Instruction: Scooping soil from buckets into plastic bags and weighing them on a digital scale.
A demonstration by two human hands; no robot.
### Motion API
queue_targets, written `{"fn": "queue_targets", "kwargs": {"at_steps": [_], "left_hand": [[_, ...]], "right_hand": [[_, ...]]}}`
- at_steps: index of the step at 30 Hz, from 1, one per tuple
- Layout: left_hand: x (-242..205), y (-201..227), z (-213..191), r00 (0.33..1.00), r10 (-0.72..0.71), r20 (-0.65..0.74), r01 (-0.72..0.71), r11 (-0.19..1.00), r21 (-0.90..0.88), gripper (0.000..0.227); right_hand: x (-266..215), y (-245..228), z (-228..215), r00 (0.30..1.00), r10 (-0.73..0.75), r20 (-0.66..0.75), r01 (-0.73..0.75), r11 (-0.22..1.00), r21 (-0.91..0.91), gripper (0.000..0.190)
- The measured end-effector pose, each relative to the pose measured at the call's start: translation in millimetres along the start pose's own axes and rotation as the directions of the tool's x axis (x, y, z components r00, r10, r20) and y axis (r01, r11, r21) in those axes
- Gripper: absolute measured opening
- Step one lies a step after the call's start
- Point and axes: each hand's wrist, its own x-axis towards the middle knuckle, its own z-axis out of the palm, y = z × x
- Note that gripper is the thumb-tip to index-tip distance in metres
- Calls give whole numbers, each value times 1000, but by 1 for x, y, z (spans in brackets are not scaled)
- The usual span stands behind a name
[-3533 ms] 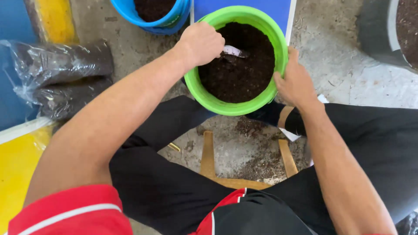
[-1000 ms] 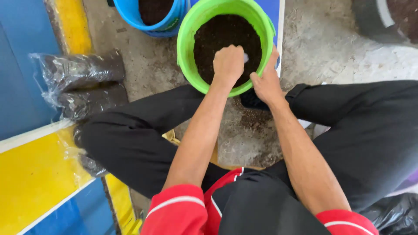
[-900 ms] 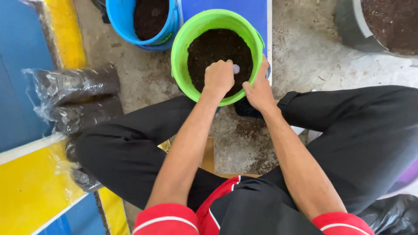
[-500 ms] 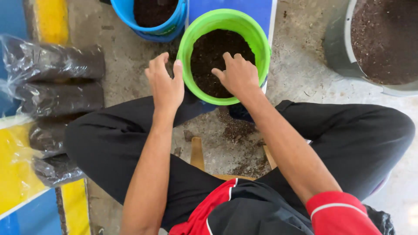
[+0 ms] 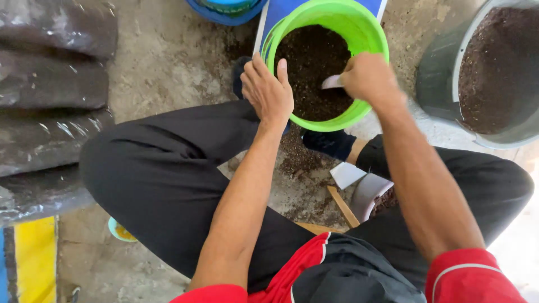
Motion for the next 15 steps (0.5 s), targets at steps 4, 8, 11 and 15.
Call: {"fn": "queue_targets", "kwargs": {"at_steps": [4, 8, 11, 15], "left_hand": [[-3, -6, 14, 1000, -4, -5, 4, 999, -40, 60], [0, -2, 8, 999, -47, 23, 49, 995, -91, 64], [-1, 2, 1, 998, -56, 20, 58, 992, -111, 63], [1, 1, 6, 995, -90, 38, 93, 991, -94, 64]], "right_hand": [[-47, 24, -78, 997, 8, -75, -8, 1000, 1, 30], [-33, 34, -61, 998, -42, -41, 43, 999, 18, 27], [14, 35, 24, 999, -34, -33, 37, 992, 119, 25], [36, 23, 14, 972, -232, 28, 232, 973, 2, 24]]}}
